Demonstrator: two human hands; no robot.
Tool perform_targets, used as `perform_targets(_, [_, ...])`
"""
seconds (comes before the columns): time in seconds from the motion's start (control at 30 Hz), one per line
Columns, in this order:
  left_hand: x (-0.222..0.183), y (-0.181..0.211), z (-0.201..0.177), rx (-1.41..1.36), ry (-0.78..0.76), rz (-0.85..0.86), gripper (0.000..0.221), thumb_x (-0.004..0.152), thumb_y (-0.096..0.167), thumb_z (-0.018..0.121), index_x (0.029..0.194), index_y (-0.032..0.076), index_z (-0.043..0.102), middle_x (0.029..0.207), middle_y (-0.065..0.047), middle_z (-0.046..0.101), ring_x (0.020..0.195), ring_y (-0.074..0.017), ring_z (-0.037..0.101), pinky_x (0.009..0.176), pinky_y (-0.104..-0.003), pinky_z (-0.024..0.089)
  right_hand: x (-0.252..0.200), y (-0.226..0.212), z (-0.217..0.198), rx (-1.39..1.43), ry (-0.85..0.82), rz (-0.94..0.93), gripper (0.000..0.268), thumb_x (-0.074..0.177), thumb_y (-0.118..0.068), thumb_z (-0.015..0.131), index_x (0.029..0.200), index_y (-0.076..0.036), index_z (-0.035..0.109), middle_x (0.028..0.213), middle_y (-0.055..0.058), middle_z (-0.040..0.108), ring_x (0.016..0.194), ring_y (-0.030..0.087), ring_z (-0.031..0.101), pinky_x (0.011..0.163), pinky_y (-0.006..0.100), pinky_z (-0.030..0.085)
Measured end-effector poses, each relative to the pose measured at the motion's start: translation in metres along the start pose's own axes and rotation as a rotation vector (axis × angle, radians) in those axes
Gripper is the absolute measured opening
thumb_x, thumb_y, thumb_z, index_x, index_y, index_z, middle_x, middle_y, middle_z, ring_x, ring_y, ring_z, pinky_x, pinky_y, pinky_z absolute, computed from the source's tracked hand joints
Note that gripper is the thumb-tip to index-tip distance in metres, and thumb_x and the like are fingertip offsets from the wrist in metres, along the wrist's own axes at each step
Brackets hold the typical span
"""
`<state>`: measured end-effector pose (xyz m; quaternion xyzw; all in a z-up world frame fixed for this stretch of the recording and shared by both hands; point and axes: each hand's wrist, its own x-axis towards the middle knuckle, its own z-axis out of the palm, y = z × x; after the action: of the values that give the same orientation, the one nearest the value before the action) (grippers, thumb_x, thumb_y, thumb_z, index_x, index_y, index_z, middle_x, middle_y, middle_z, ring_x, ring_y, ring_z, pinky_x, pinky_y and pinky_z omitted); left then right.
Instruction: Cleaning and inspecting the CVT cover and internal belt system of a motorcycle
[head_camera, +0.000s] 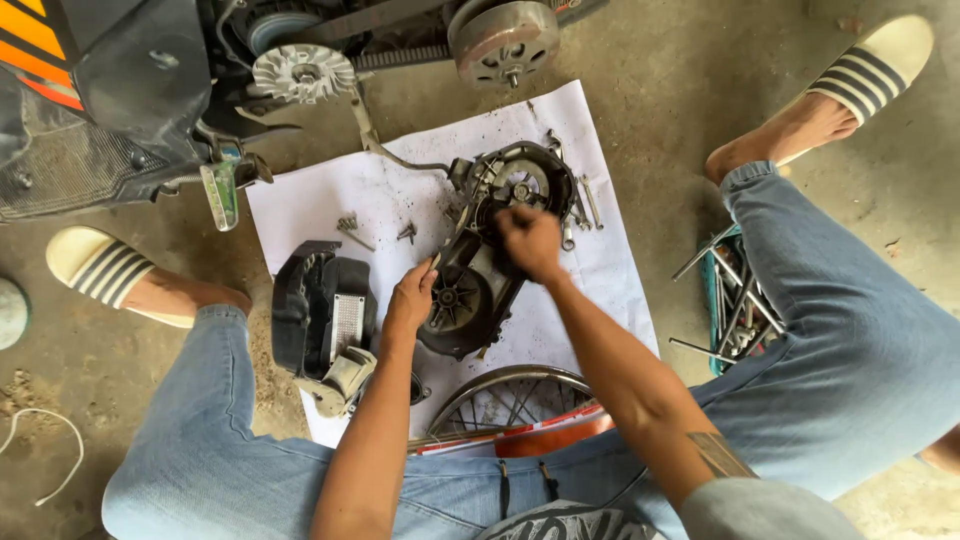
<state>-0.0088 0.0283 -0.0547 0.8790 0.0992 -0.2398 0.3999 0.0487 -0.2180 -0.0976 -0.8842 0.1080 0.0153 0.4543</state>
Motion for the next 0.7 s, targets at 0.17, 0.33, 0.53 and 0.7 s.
perform_targets(0.17, [0.010, -0.014, 0.005, -0.020, -0.017, -0.020, 0.046, 0.109, 0.037, 0.047, 0.151, 0.019, 0.053, 0.149, -0.014, 0.055, 0.136, -0.0351, 0.052, 0.114, -0.048, 0.043, 0.043, 0.067, -0.128, -0.098, 0.082, 0.404, 0.028, 0.082, -0.051, 0.077, 0.085, -0.023, 0.081, 0.079, 0.005, 0.075, 0.089, 0.033, 0.074, 0.073, 0.044, 0.057])
perform_targets(0.33, [-0.002, 0.039, -0.021, 0.001, -0.038, 0.039, 0.052, 0.104, 0.023, 0.052, 0.154, 0.010, 0.046, 0.151, -0.024, 0.049, 0.141, -0.0415, 0.045, 0.118, -0.051, 0.039, 0.035, 0.054, -0.179, -0.373, -0.064, 0.524, 0.047, 0.083, -0.046, 0.074, 0.122, -0.021, 0.071, 0.107, 0.021, 0.073, 0.107, 0.042, 0.069, 0.089, 0.053, 0.055])
perform_targets(0.53, [0.031, 0.082, -0.016, 0.105, -0.061, 0.137, 0.062, 0.102, 0.026, 0.058, 0.159, 0.008, 0.038, 0.156, -0.025, 0.041, 0.146, -0.0419, 0.037, 0.119, -0.052, 0.036, 0.027, -0.014, -0.118, -0.065, 0.079, 0.387, 0.050, 0.085, -0.053, 0.078, 0.105, -0.008, 0.078, 0.096, 0.022, 0.075, 0.100, 0.043, 0.071, 0.081, 0.051, 0.057])
perform_targets(0.7, [0.040, 0.090, 0.005, 0.039, -0.046, 0.222, 0.055, 0.105, 0.019, 0.050, 0.157, 0.005, 0.039, 0.155, -0.028, 0.041, 0.144, -0.0465, 0.038, 0.117, -0.056, 0.038, 0.019, -0.013, -0.011, 0.082, 0.112, 0.035, 0.051, 0.077, -0.029, 0.087, 0.116, -0.006, 0.064, 0.110, 0.021, 0.057, 0.108, 0.045, 0.061, 0.093, 0.054, 0.053])
